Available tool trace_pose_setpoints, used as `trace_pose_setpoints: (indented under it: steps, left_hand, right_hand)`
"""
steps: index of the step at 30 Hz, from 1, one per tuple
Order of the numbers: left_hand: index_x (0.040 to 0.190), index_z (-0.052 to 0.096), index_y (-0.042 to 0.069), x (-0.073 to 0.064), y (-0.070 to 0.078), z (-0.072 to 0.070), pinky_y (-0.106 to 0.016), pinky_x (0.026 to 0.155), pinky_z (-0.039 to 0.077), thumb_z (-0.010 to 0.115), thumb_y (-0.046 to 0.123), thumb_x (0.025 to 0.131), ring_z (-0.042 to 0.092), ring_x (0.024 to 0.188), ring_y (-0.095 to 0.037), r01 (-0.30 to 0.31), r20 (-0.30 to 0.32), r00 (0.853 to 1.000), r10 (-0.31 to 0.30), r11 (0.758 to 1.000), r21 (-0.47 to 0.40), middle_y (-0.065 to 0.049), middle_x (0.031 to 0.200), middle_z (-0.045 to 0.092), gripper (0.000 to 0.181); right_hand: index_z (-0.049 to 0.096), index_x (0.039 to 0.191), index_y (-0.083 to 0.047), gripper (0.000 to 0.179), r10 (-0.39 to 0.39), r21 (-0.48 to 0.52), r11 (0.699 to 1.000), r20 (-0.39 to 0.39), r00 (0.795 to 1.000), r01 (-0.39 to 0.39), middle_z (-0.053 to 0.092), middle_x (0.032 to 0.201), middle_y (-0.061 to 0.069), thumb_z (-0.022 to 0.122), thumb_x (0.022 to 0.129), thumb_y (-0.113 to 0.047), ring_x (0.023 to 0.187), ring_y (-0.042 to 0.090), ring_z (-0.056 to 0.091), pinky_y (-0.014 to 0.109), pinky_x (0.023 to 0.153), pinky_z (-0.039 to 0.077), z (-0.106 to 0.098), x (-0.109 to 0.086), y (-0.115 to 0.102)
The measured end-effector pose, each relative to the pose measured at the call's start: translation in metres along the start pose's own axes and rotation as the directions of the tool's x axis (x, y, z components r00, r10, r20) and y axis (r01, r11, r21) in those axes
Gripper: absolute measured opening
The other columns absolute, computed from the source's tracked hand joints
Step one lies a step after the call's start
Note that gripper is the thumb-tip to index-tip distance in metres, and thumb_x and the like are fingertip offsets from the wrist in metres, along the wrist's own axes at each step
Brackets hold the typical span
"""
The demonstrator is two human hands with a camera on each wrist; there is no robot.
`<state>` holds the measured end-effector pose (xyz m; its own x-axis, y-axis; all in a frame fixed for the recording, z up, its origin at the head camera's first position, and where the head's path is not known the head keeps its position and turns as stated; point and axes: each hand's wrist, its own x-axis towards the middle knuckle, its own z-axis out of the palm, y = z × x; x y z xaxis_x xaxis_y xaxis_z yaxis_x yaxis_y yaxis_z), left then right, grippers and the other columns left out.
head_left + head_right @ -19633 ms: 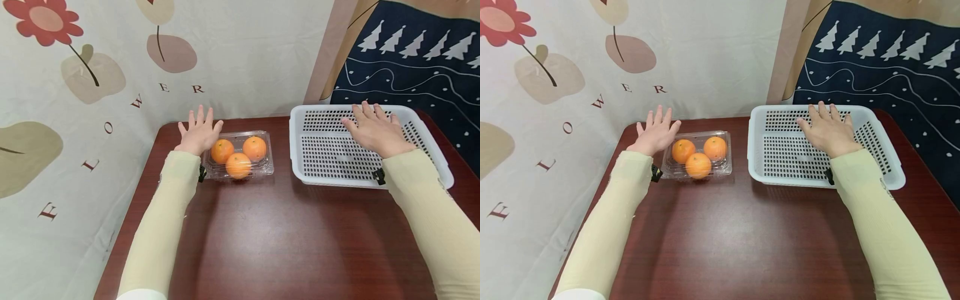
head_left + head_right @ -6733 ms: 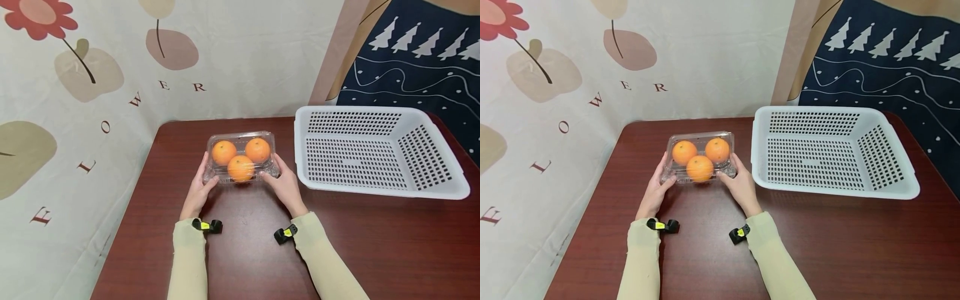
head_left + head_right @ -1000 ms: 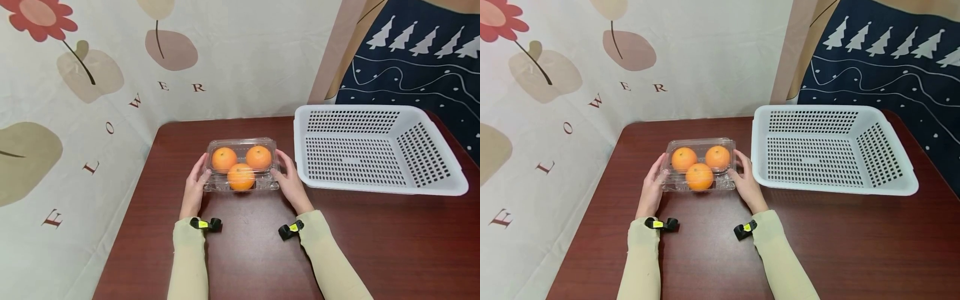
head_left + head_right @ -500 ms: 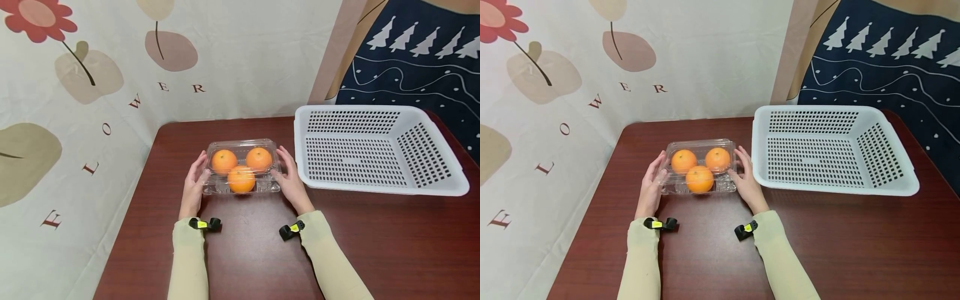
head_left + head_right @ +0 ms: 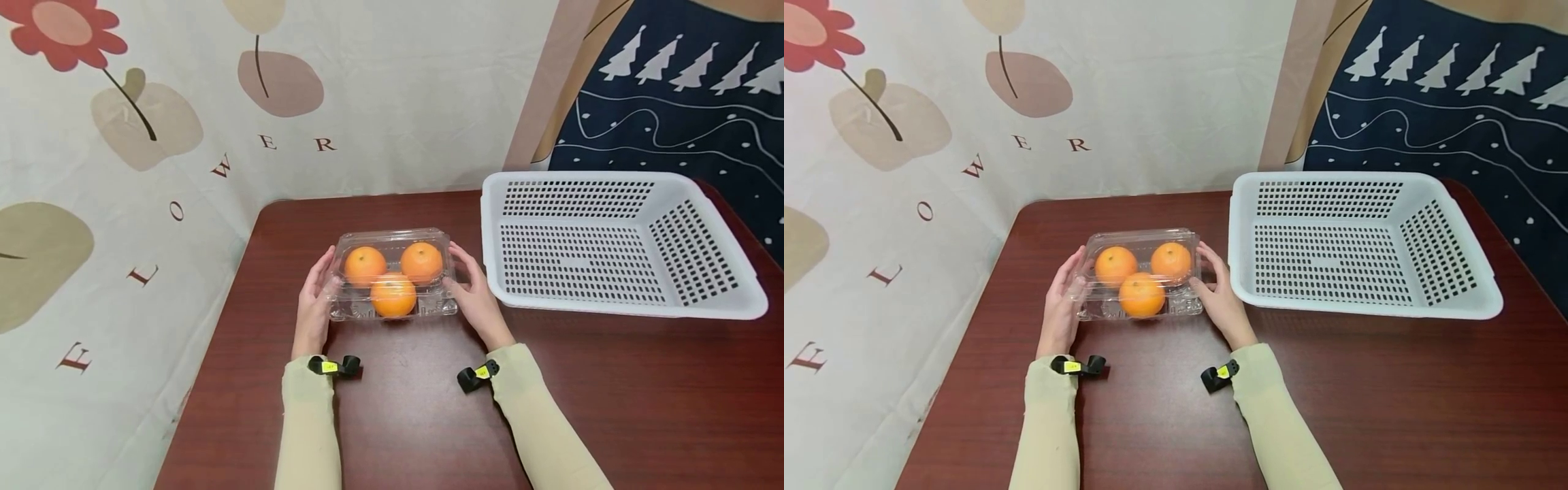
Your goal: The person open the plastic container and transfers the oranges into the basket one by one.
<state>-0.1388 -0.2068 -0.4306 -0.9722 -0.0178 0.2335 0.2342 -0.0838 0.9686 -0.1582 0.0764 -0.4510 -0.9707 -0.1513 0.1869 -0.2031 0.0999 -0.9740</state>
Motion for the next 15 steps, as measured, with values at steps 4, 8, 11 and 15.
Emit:
trace_pose_setpoints:
  steps: [4,8,11,15]
  left_hand:
    - [0.136,0.038,0.015,0.002,-0.005,-0.003,-0.028,0.101,0.029,0.055,0.014,0.088,0.033,0.127,-0.017,0.009,-0.023,1.0,-0.009,1.0,0.015,0.002,0.139,0.036,0.05]
    - [0.133,0.038,0.011,0.004,-0.008,-0.005,-0.027,0.1,0.031,0.058,0.017,0.087,0.035,0.126,-0.018,-0.008,-0.048,0.999,0.007,1.0,-0.01,0.001,0.138,0.037,0.05]
    - [0.124,0.037,0.005,0.005,-0.009,-0.004,-0.03,0.101,0.03,0.056,0.01,0.087,0.034,0.126,-0.022,-0.032,-0.051,0.998,0.028,0.997,-0.07,-0.003,0.139,0.036,0.043]
    - [0.11,0.037,0.007,0.006,-0.009,-0.001,-0.035,0.102,0.028,0.052,0.004,0.088,0.033,0.127,-0.024,-0.036,-0.045,0.999,0.031,0.994,-0.102,-0.004,0.14,0.034,0.028]
  right_hand:
    - [0.034,0.135,-0.033,0.057,0.007,-0.004,1.0,-0.012,1.0,-0.007,0.035,0.135,-0.014,0.059,0.086,-0.019,0.119,0.013,0.039,0.037,0.081,0.045,0.001,-0.001,0.004]
    - [0.033,0.135,-0.036,0.058,0.025,-0.001,1.0,-0.013,1.0,-0.025,0.035,0.135,-0.014,0.059,0.086,-0.019,0.119,0.012,0.039,0.037,0.08,0.045,0.002,-0.001,0.004]
    - [0.033,0.135,-0.034,0.058,0.034,-0.006,0.999,-0.008,0.999,-0.034,0.034,0.136,-0.013,0.059,0.086,-0.018,0.119,0.013,0.039,0.036,0.081,0.045,0.002,-0.001,0.003]
    - [0.033,0.137,-0.023,0.058,0.018,0.016,1.0,-0.002,1.0,-0.018,0.034,0.138,-0.005,0.058,0.086,-0.012,0.121,0.02,0.038,0.037,0.082,0.044,0.0,-0.002,-0.007]
